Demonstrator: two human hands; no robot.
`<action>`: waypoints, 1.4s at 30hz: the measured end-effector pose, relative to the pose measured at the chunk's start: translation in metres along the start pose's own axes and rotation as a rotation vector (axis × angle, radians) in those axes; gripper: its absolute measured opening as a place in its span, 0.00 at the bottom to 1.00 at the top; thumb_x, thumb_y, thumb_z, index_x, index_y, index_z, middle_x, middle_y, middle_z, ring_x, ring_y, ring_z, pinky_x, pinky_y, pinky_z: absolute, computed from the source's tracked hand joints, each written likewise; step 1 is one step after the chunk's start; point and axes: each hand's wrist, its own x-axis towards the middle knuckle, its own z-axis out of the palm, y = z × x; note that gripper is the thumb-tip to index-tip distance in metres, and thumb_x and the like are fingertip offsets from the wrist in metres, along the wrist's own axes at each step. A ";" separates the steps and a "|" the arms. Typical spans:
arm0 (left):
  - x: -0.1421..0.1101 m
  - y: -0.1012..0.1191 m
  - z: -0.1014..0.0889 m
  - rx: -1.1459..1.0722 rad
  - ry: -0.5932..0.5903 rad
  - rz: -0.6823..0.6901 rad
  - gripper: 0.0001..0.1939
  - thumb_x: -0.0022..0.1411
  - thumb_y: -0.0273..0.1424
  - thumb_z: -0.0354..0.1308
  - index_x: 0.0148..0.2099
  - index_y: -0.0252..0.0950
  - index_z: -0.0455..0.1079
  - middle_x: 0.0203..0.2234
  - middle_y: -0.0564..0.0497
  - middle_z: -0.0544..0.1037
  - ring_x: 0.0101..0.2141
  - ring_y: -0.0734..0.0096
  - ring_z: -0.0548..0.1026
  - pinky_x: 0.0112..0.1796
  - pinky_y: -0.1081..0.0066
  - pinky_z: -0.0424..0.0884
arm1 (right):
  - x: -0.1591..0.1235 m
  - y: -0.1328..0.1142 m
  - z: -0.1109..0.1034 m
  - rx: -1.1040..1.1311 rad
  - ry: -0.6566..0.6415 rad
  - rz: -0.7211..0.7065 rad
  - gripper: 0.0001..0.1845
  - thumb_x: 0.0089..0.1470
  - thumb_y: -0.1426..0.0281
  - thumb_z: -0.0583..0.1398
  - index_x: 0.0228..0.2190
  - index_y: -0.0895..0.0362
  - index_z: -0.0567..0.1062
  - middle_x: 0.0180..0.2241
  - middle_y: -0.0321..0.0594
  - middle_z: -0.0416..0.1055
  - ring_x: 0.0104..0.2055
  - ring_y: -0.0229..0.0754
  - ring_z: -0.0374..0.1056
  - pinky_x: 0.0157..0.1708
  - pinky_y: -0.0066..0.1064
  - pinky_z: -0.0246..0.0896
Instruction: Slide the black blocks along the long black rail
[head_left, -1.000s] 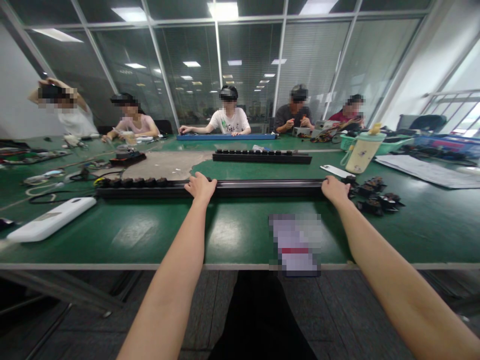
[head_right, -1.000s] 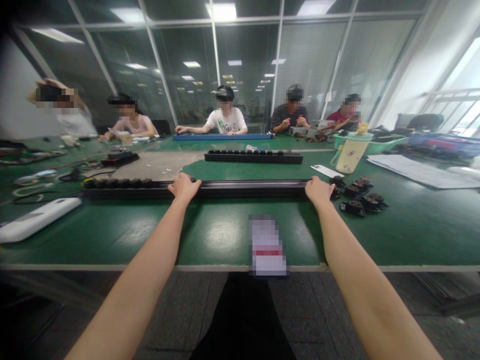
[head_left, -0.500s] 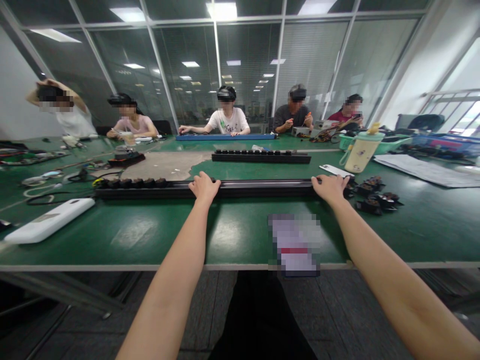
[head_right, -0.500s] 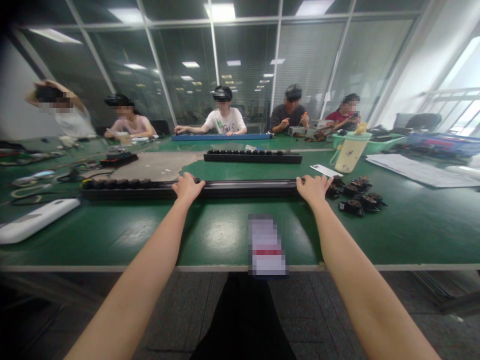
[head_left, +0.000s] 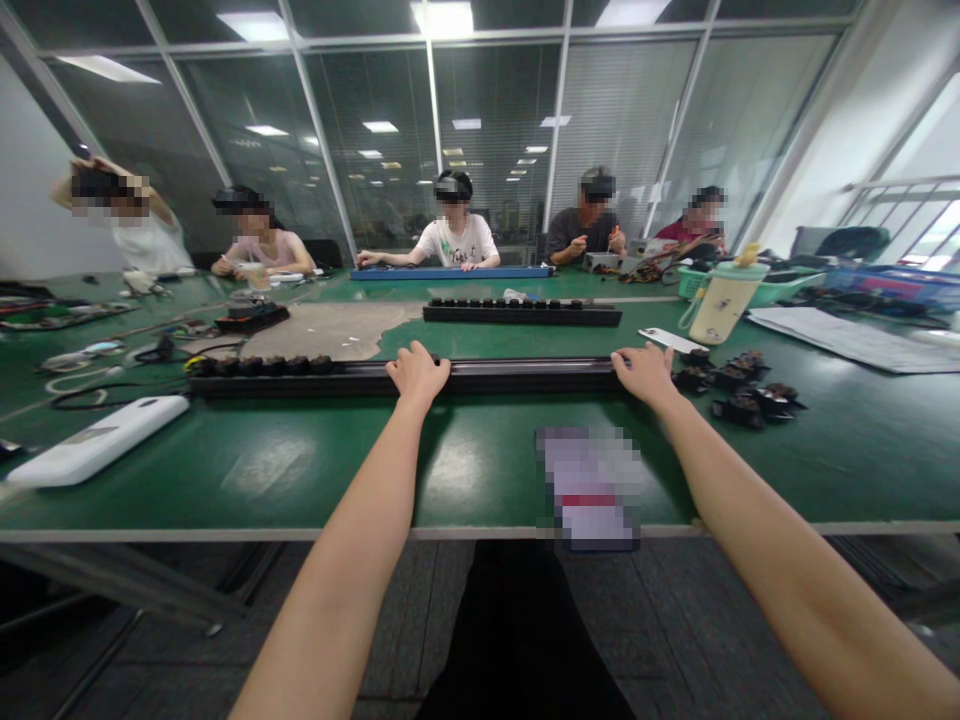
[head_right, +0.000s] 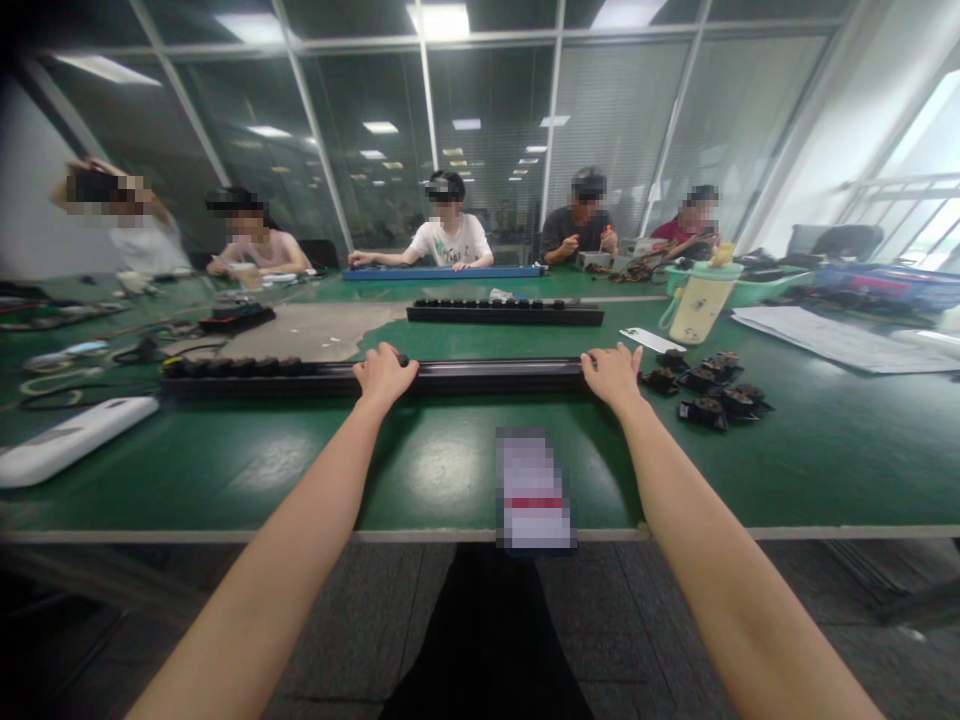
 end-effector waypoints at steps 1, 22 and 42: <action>0.000 0.000 0.000 0.001 0.001 0.004 0.26 0.64 0.42 0.53 0.59 0.32 0.67 0.56 0.31 0.73 0.59 0.46 0.70 0.59 0.53 0.59 | 0.000 0.000 0.000 -0.002 0.000 -0.004 0.25 0.67 0.61 0.48 0.49 0.58 0.80 0.53 0.51 0.76 0.65 0.61 0.58 0.66 0.67 0.34; 0.001 0.001 0.001 0.003 -0.018 -0.014 0.27 0.64 0.43 0.53 0.59 0.33 0.67 0.57 0.31 0.72 0.59 0.46 0.70 0.59 0.53 0.59 | 0.006 -0.004 0.000 0.013 -0.017 -0.054 0.23 0.65 0.63 0.51 0.48 0.59 0.81 0.50 0.52 0.79 0.55 0.55 0.71 0.66 0.56 0.46; 0.002 0.001 0.001 -0.024 -0.052 -0.002 0.28 0.63 0.46 0.54 0.59 0.32 0.67 0.57 0.31 0.73 0.59 0.46 0.70 0.60 0.53 0.58 | 0.008 -0.001 0.000 -0.008 -0.030 -0.052 0.23 0.65 0.63 0.51 0.49 0.60 0.80 0.50 0.53 0.79 0.55 0.55 0.71 0.65 0.53 0.49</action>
